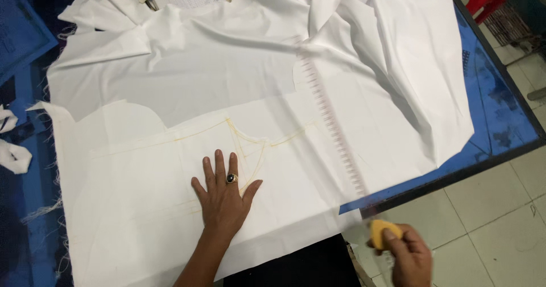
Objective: The person uses a straight ruler, a curved ruler, and tailoring chalk to mark lines and curves on white fabric laid out on a table.
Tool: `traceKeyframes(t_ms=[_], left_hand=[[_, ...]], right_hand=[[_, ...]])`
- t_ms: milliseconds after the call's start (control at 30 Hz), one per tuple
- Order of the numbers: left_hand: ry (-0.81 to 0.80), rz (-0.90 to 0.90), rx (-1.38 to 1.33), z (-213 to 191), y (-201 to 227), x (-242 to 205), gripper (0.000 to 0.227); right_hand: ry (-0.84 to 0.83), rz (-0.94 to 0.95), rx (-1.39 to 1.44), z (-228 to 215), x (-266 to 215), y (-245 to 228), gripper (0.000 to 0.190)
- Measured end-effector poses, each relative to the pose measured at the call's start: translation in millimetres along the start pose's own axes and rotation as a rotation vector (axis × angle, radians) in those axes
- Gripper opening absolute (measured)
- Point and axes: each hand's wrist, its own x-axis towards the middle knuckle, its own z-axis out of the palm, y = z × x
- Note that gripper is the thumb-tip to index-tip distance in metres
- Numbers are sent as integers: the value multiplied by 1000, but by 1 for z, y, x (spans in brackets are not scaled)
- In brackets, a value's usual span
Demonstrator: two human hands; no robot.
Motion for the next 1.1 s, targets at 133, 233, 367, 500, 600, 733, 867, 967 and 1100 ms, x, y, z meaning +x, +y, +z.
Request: traceKeyframes(t_ms=[133, 233, 367, 500, 600, 733, 867, 967, 1100], left_hand=[[203, 45, -317, -15, -3, -7, 75], [282, -79, -679, -49, 1, -19, 51], [-6, -874, -1505, -112, 21, -26, 46], [156, -1052, -1796, -68, 25, -47, 44], [302, -1112, -1812, -52, 38, -59, 40], [305, -1258, -1842, -76, 58, -62, 31], [444, -1398, -1761, -107, 53, -55, 43], [814, -1260, -1852, -11, -16, -97, 52], [800, -1386, -1618, -89, -17, -99, 62]], right_hand=[[-218, 47, -94, 17, -6, 17, 18], [-400, 111, -211, 44, -13, -19, 24], [-676, 86, -484, 70, -2, -53, 28], [-854, 21, -468, 75, 18, -55, 18], [-1037, -145, -564, 72, 43, -57, 27], [-1142, -38, -588, 75, 64, -74, 21], [-1174, 100, -766, 78, 91, -97, 26], [-1377, -10, -809, 73, 128, -98, 29], [-1492, -45, -798, 77, 157, -115, 30]])
